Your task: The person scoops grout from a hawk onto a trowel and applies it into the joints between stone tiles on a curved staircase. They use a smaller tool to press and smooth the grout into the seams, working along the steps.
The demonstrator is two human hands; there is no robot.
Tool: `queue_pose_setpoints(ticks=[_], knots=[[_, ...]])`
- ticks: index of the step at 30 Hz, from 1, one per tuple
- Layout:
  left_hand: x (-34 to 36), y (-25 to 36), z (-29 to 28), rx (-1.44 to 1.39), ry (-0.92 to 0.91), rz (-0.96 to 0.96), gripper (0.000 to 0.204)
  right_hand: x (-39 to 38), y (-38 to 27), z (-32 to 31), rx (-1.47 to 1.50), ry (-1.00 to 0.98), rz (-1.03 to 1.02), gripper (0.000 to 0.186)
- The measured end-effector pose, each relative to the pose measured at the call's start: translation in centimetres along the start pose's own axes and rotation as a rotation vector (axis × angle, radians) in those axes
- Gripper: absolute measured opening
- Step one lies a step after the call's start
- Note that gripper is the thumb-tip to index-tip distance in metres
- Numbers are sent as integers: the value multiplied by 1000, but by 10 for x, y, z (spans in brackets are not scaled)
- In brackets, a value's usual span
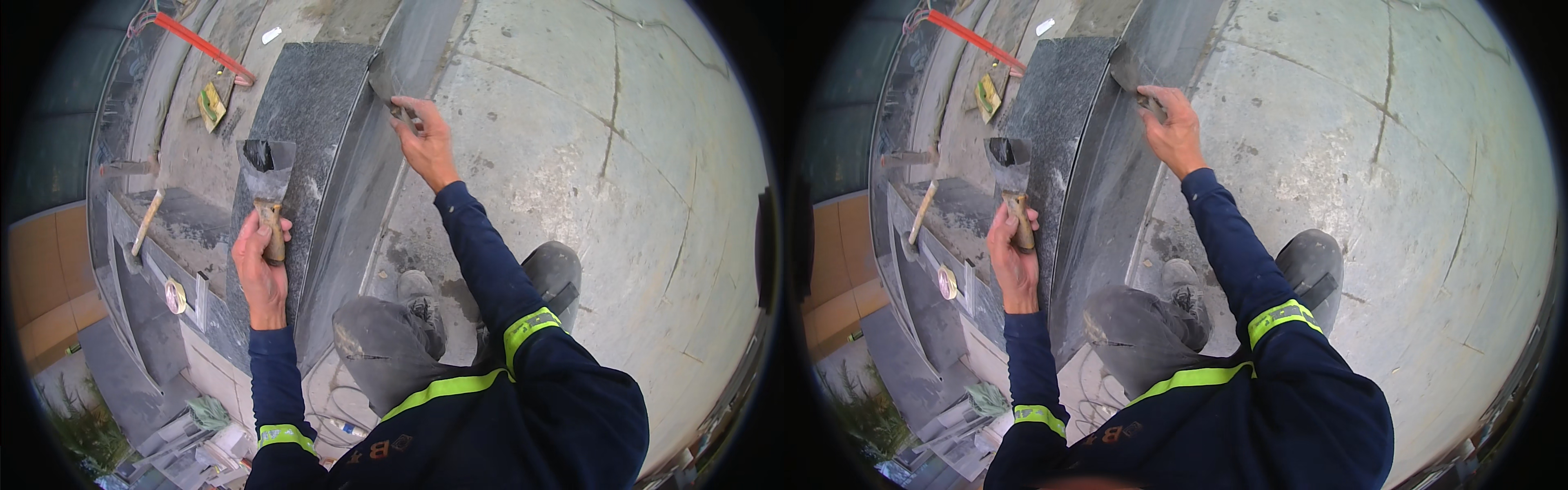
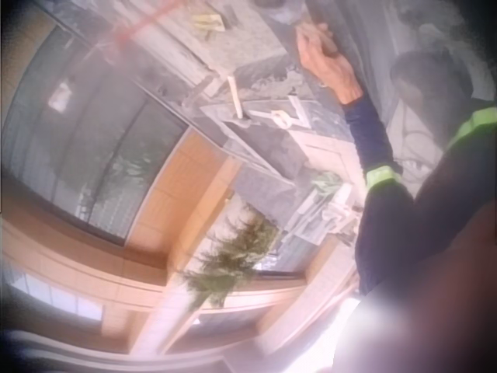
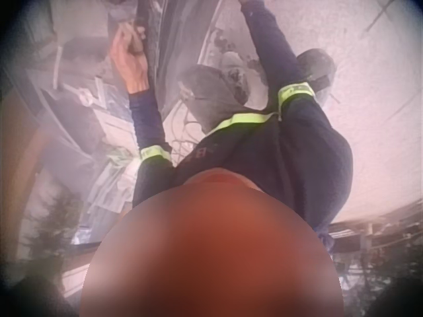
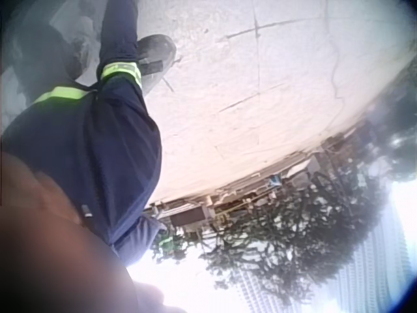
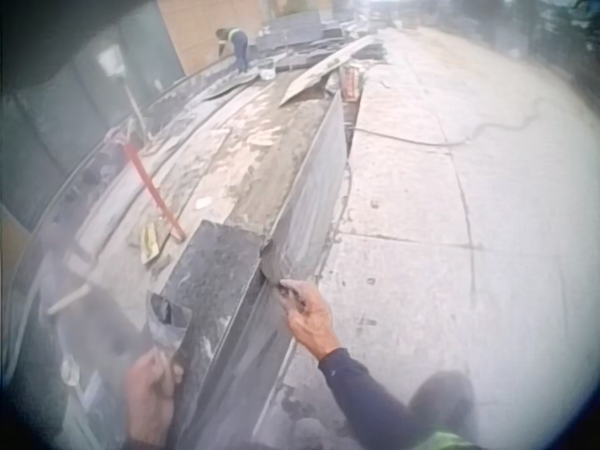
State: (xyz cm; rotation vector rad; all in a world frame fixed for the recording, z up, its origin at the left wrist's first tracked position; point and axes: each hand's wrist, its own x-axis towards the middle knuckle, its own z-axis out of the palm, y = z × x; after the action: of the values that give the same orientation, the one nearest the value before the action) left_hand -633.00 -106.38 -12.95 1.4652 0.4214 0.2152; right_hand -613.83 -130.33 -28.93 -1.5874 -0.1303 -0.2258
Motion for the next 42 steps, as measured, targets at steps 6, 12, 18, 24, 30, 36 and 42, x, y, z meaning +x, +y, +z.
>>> queue_pose_setpoints(ticks=[6, 12, 18, 24, 30, 36, 42], knots=[[0, 1, 2, -4, 6, 9, 49, 17, -22, -21, -80, 74, -70, 40], [0, 2, 4, 6, 21, 7, 49, 20, -40, -9, -78, 48, -19, 41], [0, 1, 4, 11, 10, 13, 50, 11, -39, -19, -103, -4, -108, 44], [-1, 1, 5, 16, 20, 9, 50, 3, -38, -36, -146, -124, -106, 42], [-1, 3, 7, 34, 31, 8, 50, 5, -25, -34, 44, -32, -48, 42], [0, 4, 11, 47, 42, 10, 49, 12, -14, -3, 176, 98, 40, 44], [-1, 4, 10, 29, 37, 12, 48, 20, -14, 8, 164, 98, 39, 42]])
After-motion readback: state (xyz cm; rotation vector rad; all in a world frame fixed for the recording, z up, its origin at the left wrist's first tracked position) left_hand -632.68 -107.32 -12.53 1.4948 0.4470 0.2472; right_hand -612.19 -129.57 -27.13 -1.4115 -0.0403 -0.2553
